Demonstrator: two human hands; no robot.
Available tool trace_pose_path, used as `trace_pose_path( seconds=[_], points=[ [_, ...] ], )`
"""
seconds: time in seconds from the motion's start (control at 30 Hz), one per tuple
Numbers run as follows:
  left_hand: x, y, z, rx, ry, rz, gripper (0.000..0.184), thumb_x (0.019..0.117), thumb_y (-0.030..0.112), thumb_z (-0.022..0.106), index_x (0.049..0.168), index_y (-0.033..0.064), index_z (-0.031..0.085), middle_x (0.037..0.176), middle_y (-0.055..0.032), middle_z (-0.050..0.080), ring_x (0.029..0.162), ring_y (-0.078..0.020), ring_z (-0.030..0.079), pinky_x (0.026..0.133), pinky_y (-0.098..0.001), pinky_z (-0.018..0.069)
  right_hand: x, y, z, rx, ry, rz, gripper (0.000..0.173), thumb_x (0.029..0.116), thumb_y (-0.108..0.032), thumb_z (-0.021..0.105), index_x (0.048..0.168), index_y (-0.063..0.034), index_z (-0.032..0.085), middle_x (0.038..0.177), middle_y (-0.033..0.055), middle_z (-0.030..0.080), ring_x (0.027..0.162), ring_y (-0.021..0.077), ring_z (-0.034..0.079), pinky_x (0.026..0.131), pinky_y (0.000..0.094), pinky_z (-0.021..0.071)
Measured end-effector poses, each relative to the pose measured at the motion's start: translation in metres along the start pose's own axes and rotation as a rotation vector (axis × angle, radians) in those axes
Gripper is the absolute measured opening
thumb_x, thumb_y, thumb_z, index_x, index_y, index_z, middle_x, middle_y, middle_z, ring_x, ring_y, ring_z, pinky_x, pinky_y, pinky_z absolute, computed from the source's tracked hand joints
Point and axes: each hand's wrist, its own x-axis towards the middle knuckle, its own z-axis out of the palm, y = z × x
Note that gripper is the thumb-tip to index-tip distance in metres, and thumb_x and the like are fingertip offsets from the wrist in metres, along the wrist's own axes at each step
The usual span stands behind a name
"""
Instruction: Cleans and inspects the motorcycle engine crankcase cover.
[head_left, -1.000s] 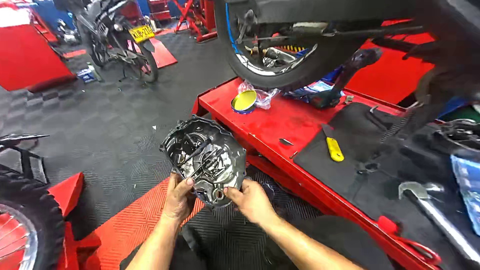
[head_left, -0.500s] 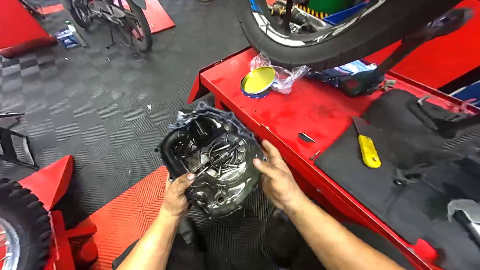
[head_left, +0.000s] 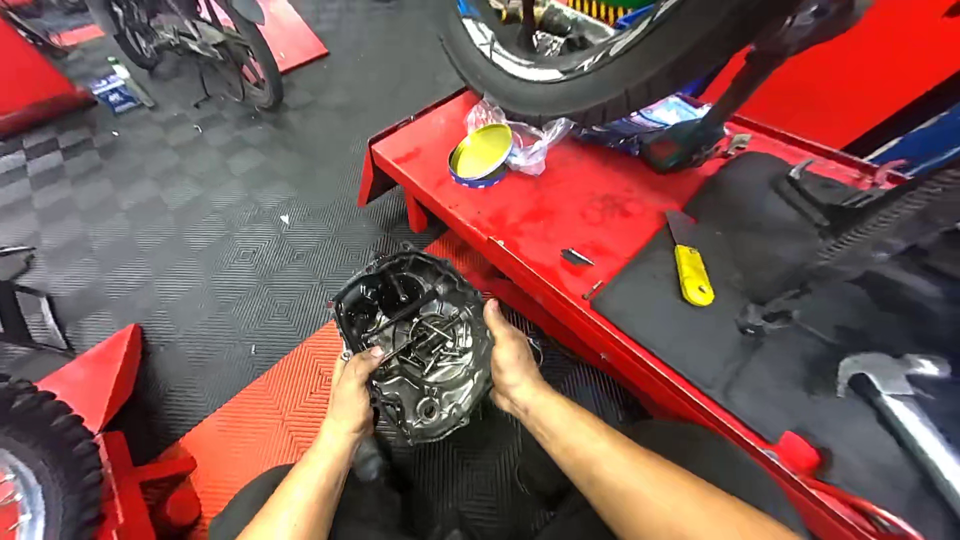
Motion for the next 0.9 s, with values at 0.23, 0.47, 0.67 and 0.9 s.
trace_pose_path(
  seconds=[0.23, 0.47, 0.67, 0.9],
  points=[
    [-0.013, 0.011, -0.008, -0.059, -0.188, 0.284, 0.019, 0.0904, 0.043, 0.073, 0.097, 0.0258, 0.077, 0.086, 0.007, 0.077, 0.077, -0.0021, 0.072, 0.071, -0.0246, 0.0624, -0.015, -0.016, -0.005, -0.068, -0.067, -0.404, 0.058, 0.1074, -0.059, 0.035, 0.138, -0.0205, 0.066, 0.135, -0.0017, 0.066, 0.126, 0.0121, 0.06, 0.106, 0.0441, 0.0519],
    [-0.007, 0.004, -0.01, -0.051, -0.133, 0.228, 0.021, 0.0924, 0.039, 0.068, 0.104, 0.0218, 0.073, 0.089, 0.003, 0.076, 0.079, -0.0051, 0.073, 0.072, -0.0275, 0.0629, -0.008, -0.011, 0.0, -0.056, -0.061, -0.222, 0.06, 0.1049, -0.064, 0.038, 0.128, -0.0186, 0.069, 0.122, 0.0018, 0.07, 0.113, 0.0144, 0.067, 0.095, 0.0464, 0.0575],
    [-0.016, 0.001, -0.015, -0.044, -0.199, 0.312, 0.02, 0.0919, 0.041, 0.072, 0.103, 0.0242, 0.074, 0.091, 0.0066, 0.077, 0.082, -0.0028, 0.072, 0.074, -0.0256, 0.0622, -0.014, -0.009, -0.006, -0.105, -0.082, -0.495, 0.063, 0.1063, -0.063, 0.033, 0.135, -0.0189, 0.068, 0.13, -0.0002, 0.069, 0.122, 0.0126, 0.063, 0.104, 0.0421, 0.0542],
    [-0.003, -0.009, -0.017, -0.027, -0.159, 0.286, 0.026, 0.0894, 0.04, 0.074, 0.109, 0.0229, 0.072, 0.094, 0.0057, 0.076, 0.085, -0.0036, 0.073, 0.078, -0.0263, 0.0625, -0.001, 0.0, -0.003, -0.061, -0.086, -0.352, 0.058, 0.1076, -0.059, 0.035, 0.135, -0.0175, 0.066, 0.132, -0.0007, 0.068, 0.122, 0.0112, 0.063, 0.104, 0.0429, 0.0545]
  ],
)
